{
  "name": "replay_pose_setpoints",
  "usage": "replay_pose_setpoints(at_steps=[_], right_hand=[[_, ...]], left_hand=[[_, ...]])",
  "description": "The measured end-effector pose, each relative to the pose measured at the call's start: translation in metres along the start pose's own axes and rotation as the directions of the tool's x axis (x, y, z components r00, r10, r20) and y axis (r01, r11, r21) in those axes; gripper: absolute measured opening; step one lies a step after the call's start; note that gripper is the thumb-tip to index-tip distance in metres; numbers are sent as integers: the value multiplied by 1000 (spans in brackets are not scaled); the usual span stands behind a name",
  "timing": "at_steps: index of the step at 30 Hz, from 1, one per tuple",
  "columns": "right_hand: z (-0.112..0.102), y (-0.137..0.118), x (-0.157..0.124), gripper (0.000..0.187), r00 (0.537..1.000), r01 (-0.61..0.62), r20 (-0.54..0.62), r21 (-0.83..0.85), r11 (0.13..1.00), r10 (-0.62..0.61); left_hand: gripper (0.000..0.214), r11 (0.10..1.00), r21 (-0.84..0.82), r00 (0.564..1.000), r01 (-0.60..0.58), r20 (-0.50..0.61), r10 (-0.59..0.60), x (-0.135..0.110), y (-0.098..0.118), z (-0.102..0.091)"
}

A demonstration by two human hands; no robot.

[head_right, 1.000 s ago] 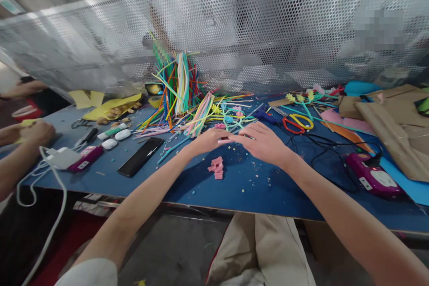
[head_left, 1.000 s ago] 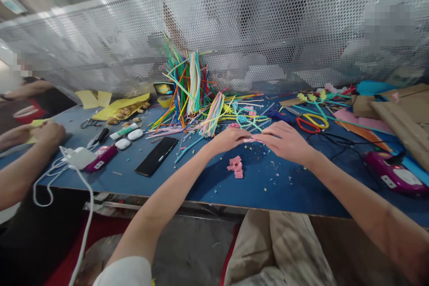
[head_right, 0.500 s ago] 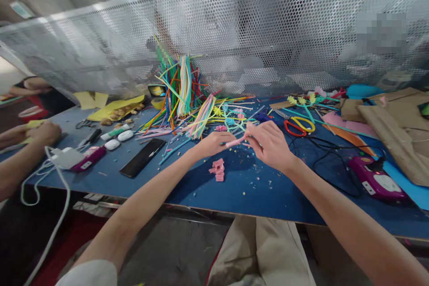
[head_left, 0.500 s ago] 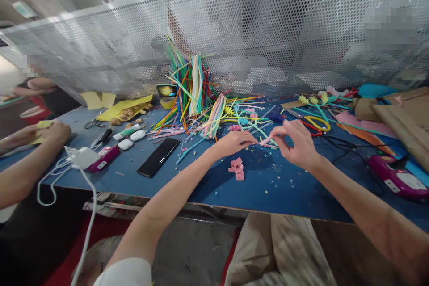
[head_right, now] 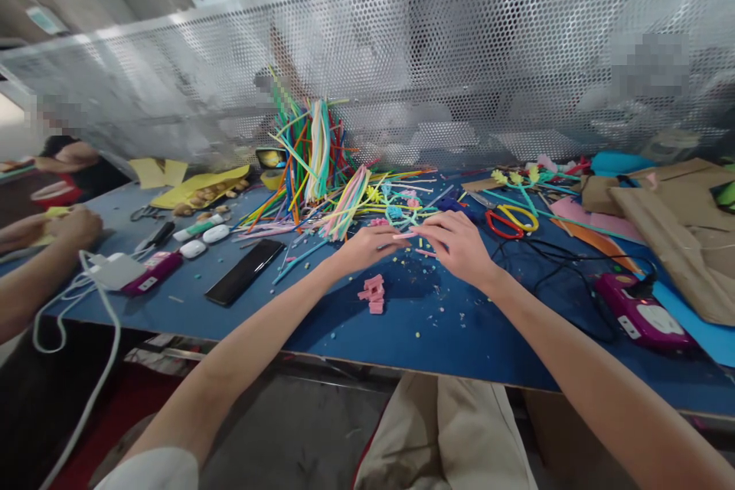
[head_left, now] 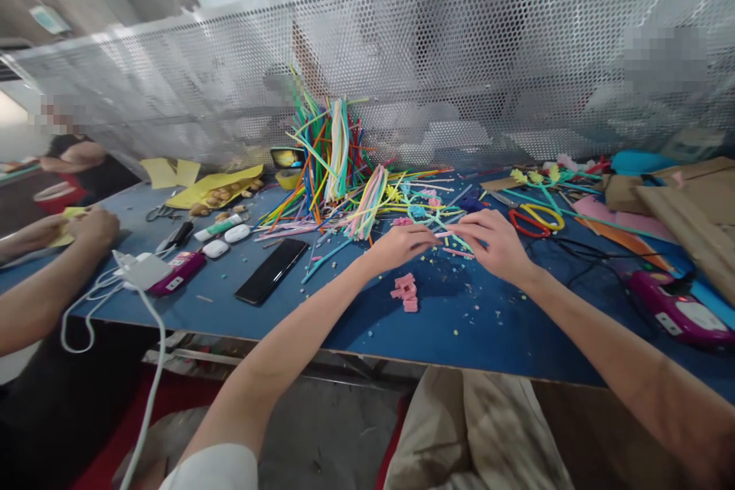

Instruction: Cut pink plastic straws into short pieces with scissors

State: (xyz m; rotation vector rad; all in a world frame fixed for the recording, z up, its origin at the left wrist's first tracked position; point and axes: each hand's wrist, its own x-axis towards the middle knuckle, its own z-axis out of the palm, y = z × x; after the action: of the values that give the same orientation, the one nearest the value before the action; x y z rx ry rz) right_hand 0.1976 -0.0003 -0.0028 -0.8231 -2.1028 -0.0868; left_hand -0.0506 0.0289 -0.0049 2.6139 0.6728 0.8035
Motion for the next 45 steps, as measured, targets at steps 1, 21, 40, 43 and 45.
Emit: replay_pose_setpoints(at_steps=[1,21,40,43,45], right_hand=[[2,-1,0,21,1000,-16,3,12,1000,16],[30,-1,-5,30,775,-567,237,670,479,586],[32,-5,-1,37,717,-649,305,620,441,627],[28,-5,1,34,733,-635,305,629,449,609],[26,-6,2,32,743,-629,314,631,455,591]], left_hand=[[26,997,-59,998,43,-43,-46,1,1,3],[55,509,-815,794,278,-103,-599,9,14,26],[62,430,-815,800,388,66,-596,9,13,22],[62,426,-807,798,410,91,-596,9,12,22],[62,435,-799,795,415,86,-600,8,11,21]])
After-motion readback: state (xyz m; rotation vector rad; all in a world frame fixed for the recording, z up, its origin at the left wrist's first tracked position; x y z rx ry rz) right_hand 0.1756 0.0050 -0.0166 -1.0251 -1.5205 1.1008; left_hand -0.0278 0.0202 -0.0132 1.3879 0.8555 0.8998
